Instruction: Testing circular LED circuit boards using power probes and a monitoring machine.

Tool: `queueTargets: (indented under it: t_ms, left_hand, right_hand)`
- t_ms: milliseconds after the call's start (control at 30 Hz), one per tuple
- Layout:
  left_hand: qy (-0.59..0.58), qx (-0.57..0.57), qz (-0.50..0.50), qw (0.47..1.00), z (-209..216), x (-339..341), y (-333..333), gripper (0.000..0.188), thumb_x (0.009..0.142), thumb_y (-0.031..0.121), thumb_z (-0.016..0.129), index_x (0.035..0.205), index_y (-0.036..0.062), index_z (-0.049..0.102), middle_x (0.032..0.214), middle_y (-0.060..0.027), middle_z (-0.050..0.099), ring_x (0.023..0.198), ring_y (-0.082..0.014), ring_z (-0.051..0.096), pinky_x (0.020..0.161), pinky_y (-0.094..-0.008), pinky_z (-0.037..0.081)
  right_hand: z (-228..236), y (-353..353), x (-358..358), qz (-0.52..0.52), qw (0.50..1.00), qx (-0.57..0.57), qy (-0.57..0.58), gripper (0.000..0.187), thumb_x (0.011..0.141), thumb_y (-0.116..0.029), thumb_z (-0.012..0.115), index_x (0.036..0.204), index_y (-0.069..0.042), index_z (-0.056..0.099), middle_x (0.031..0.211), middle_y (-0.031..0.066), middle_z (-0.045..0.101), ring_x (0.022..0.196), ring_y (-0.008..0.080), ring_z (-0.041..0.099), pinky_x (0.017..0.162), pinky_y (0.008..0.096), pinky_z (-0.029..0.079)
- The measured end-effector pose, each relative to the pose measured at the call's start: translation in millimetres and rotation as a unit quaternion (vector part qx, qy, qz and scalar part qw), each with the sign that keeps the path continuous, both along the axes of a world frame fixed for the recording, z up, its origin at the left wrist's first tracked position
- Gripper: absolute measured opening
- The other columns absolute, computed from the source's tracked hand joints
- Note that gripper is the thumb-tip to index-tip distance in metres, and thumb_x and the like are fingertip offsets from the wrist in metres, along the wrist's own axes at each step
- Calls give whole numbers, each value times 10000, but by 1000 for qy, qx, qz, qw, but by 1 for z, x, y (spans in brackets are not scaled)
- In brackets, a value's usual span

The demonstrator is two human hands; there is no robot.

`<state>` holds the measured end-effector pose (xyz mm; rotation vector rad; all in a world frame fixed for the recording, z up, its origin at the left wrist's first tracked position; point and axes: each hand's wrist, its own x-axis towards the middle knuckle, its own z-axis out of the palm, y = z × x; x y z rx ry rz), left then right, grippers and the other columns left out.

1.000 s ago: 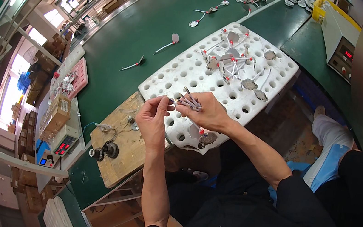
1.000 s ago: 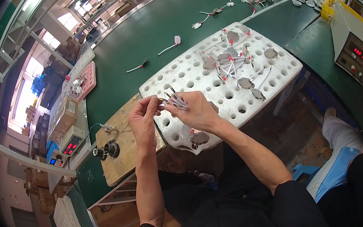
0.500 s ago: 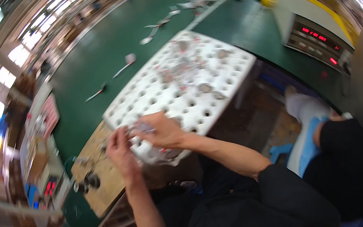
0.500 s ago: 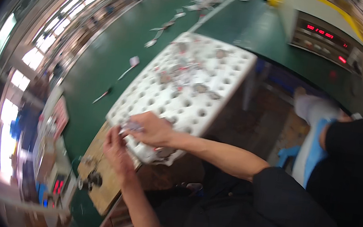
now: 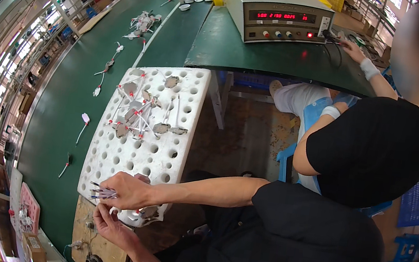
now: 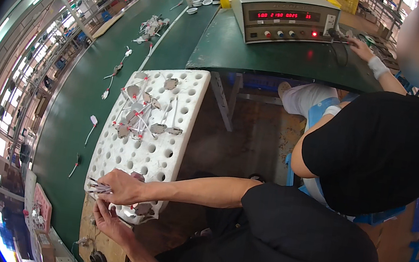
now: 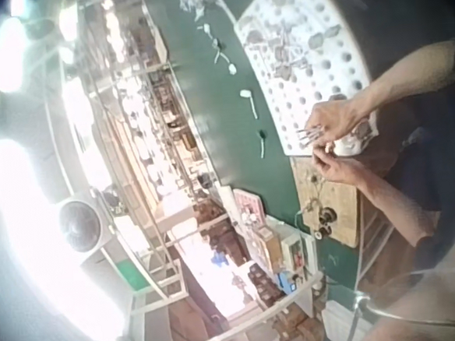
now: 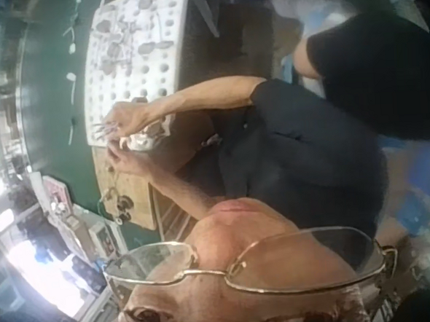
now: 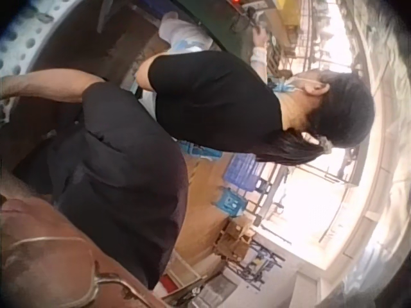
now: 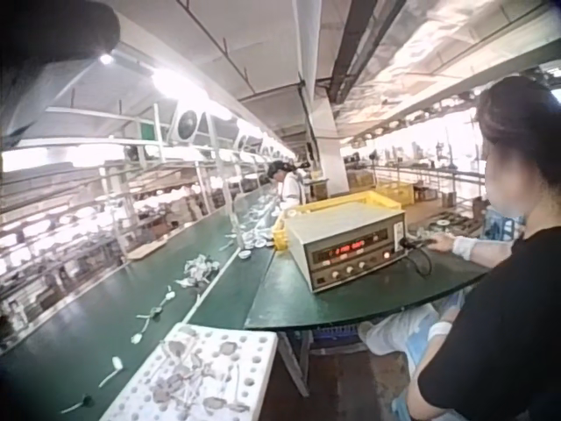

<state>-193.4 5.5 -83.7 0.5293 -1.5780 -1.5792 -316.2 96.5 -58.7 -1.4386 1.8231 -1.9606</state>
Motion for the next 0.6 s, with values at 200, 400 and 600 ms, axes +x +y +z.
queueTargets:
  t_ms: [200, 400, 600]
  left_hand:
    - [-107, -144, -15, 984, -14, 25, 28, 342, 981, 159, 569, 1286, 11, 530, 1027, -70, 612, 912, -130, 578, 762, -268, 459]
    - [-112, -128, 17, 985, -19, 24, 51, 467, 884, 26, 667, 1319, 0, 499, 941, -57, 598, 857, -147, 585, 742, -274, 474]
    - [-21, -15, 15, 1000, -16, 29, 54, 354, 954, 97, 586, 1278, 7, 471, 970, -74, 623, 858, -142, 599, 749, -258, 451]
  right_hand:
    - [18, -1, -13, -78, 991, -66, -86, 213, 822, -194, 679, 829, 14, 629, 673, 137, 625, 602, 213, 604, 604, 369, 467]
    - [24, -1, -16, -84, 987, -91, -102, 203, 835, -182, 672, 836, 13, 614, 637, 120, 583, 576, 218, 554, 593, 365, 451]
    - [12, -15, -21, -154, 984, -86, -24, 151, 796, -130, 689, 821, 2, 620, 712, 149, 631, 642, 298, 627, 623, 389, 479]
